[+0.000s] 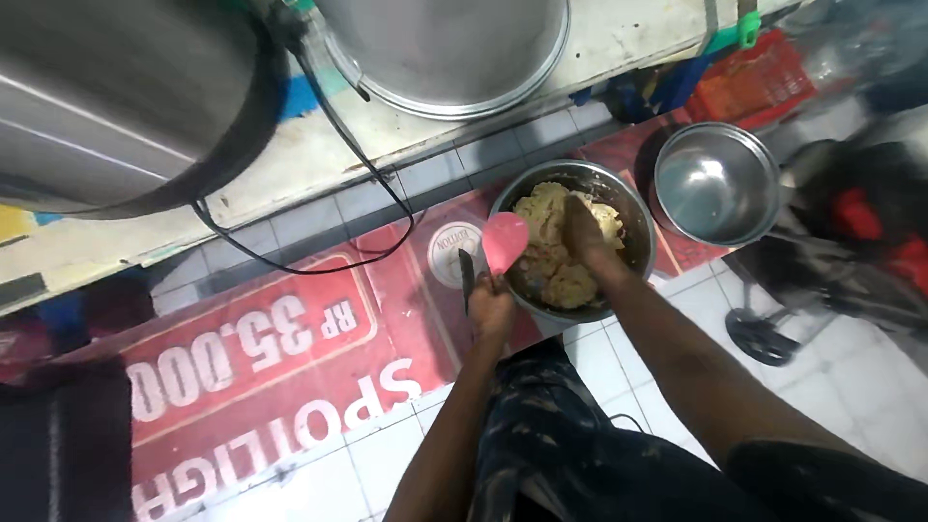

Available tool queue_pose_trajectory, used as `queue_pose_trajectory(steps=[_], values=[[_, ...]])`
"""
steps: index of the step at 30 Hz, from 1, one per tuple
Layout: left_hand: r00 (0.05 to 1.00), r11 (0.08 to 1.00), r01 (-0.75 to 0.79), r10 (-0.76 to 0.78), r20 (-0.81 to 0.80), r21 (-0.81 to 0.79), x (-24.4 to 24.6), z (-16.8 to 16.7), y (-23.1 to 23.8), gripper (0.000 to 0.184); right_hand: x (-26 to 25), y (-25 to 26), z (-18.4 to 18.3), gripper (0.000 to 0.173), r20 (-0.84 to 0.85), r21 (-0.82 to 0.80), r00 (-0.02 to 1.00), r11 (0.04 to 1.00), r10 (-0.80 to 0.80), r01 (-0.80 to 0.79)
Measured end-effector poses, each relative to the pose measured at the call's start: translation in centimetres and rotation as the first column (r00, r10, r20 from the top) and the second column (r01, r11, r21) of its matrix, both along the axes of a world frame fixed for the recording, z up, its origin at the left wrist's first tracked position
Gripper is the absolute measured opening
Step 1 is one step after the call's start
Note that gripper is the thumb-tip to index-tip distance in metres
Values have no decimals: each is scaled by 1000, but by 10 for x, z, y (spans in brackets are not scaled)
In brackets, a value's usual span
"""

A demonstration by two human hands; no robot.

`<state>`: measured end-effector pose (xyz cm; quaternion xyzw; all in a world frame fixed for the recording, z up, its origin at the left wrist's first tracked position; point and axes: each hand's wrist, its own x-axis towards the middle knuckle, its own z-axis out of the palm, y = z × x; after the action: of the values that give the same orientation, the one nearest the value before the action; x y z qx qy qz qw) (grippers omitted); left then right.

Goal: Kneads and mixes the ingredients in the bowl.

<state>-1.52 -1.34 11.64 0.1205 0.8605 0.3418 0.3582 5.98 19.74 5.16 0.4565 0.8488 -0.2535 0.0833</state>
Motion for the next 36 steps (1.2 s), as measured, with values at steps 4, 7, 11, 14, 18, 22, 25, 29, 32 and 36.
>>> queue_pose_trajectory(steps=[4,7,11,14,18,22,25,29,32,36], values=[[971,968,-208,222,-93,142,-8,-24,-13,26,9,-32,-42,59,172,22,978,992,120,-126],[952,971,-213,231,-202,105,-17,-49,-36,32,11,-18,-33,46,156,-67,981,992,115,-105],[967,959,-227,201,-153,-172,-32,-71,-65,41,-1,4,39,39,151,-177,989,984,5,22],[964,915,-244,195,-179,-320,-37,-108,-82,42,-23,-2,20,65,30,-80,999,996,37,-35],[955,890,-280,219,-199,-361,-46,-140,-86,41,-34,-43,-43,76,226,31,944,966,242,-255],[954,885,-289,231,-193,-366,-47,-148,-87,43,-17,-40,-28,69,211,-58,938,961,276,-270],[957,866,-282,221,-189,-413,-45,-138,-89,58,8,-29,20,55,29,-145,998,988,50,-45],[903,870,-370,254,-347,-326,-30,-113,-70,71,61,-11,39,46,-81,-97,902,904,-423,415],[931,992,-123,126,-343,33,-30,-87,-5,55,72,33,-5,55,-125,-237,786,788,-605,569],[986,989,81,-62,-155,122,-55,-91,76,46,40,68,-49,57,-147,-302,895,880,-422,366]])
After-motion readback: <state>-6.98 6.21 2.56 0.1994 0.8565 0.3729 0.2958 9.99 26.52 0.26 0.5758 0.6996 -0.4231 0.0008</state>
